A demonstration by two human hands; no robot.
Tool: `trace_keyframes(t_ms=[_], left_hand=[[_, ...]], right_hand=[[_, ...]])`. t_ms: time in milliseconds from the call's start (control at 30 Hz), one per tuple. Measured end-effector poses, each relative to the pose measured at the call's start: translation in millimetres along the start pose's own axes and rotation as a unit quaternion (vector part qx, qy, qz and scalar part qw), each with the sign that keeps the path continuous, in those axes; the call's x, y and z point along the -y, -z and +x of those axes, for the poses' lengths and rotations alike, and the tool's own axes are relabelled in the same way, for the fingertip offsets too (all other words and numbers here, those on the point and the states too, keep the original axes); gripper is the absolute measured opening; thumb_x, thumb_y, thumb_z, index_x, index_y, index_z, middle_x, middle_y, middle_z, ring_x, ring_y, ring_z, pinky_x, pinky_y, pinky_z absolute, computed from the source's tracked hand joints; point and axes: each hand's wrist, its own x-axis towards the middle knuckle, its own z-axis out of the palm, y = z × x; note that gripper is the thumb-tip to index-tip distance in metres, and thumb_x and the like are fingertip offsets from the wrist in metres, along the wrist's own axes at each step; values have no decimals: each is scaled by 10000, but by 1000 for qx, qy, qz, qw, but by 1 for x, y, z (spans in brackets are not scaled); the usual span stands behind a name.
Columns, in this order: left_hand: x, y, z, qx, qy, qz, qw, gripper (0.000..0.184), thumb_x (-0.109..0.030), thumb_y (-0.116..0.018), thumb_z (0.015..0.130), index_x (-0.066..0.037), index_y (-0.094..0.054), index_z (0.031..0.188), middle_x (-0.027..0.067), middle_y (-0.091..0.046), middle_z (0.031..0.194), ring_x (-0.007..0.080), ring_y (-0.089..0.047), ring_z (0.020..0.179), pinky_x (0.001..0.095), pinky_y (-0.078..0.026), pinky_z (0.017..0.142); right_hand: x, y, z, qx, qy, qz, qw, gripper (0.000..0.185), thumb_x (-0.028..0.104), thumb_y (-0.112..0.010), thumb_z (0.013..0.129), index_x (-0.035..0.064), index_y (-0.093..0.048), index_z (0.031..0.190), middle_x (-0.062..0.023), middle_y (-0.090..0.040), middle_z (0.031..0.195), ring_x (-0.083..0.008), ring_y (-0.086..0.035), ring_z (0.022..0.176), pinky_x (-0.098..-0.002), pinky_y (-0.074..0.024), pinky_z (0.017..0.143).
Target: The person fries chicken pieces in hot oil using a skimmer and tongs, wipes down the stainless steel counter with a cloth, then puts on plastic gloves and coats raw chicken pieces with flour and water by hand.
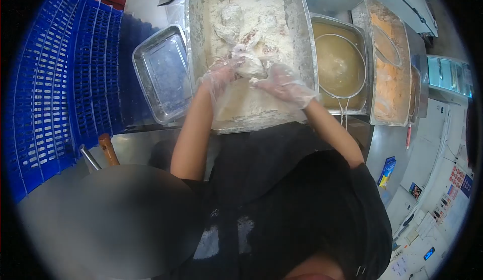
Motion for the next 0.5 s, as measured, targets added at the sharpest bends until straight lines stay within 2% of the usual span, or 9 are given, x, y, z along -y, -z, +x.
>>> trace_keyframes(t_ms=[133,200,233,267,300,333,400,433,500], left_hand=[[26,1,8,-8,-19,-126,992,361,-239,-499,927,-41,-474,1227,99,-585,1091,185,-597,931,316,-510,780],[45,11,22,15,25,-206,978,356,-255,-510,924,-60,-490,1222,77,-576,1095,170,-575,952,301,-488,808],[48,12,22,13,26,-207,978,356,-255,-510,924,-60,-490,1222,77,-576,1095,170,-575,952,301,-488,808],[36,2,11,-33,26,-180,983,353,-260,-509,926,-71,-492,1223,75,-566,1118,174,-564,966,302,-479,817],[27,-6,4,-78,27,-152,985,349,-264,-507,927,-81,-493,1224,73,-555,1141,178,-554,981,304,-469,826],[23,-8,3,-78,29,-155,984,349,-264,-507,927,-81,-493,1224,73,-555,1141,178,-554,981,304,-469,826],[18,-9,4,-192,11,-225,955,389,-315,-511,922,-88,-486,1237,77,-523,1214,196,-537,1041,332,-459,853],[24,-2,15,-194,10,-228,954,389,-315,-511,922,-88,-486,1237,77,-523,1214,196,-537,1041,332,-459,853],[27,8,28,-283,-11,45,958,439,-334,-537,898,-70,-474,1243,120,-505,1254,251,-531,1086,384,-448,879]], right_hand=[[-24,-46,16,-141,103,125,977,466,400,-605,819,14,-579,1079,-218,-589,941,-325,-570,896,-415,-453,790],[-38,-53,24,-41,-57,272,960,387,302,-613,826,93,-573,1149,-205,-589,963,-330,-566,910,-427,-450,810],[-43,-54,22,-38,-58,273,960,387,302,-613,826,93,-573,1149,-205,-589,963,-330,-566,910,-427,-450,810],[-47,-55,16,-158,55,115,979,364,250,-610,825,109,-570,1157,-184,-597,973,-320,-572,915,-434,-451,817],[-48,-53,9,-269,165,-51,948,352,198,-607,823,124,-567,1166,-164,-605,982,-311,-578,921,-441,-451,823],[-50,-48,2,-266,164,-52,949,352,198,-607,823,124,-567,1166,-164,-605,982,-311,-578,921,-441,-451,823],[-41,-27,-12,-378,292,-260,839,326,136,-602,808,114,-573,1132,-130,-615,981,-313,-585,928,-451,-453,831],[-39,-25,-11,-377,294,-260,839,326,136,-602,808,114,-573,1132,-130,-615,981,-313,-585,928,-451,-453,831],[-39,-21,-8,-433,206,-146,865,302,137,-614,800,87,-582,1095,-107,-618,968,-308,-586,913,-439,-462,815]])
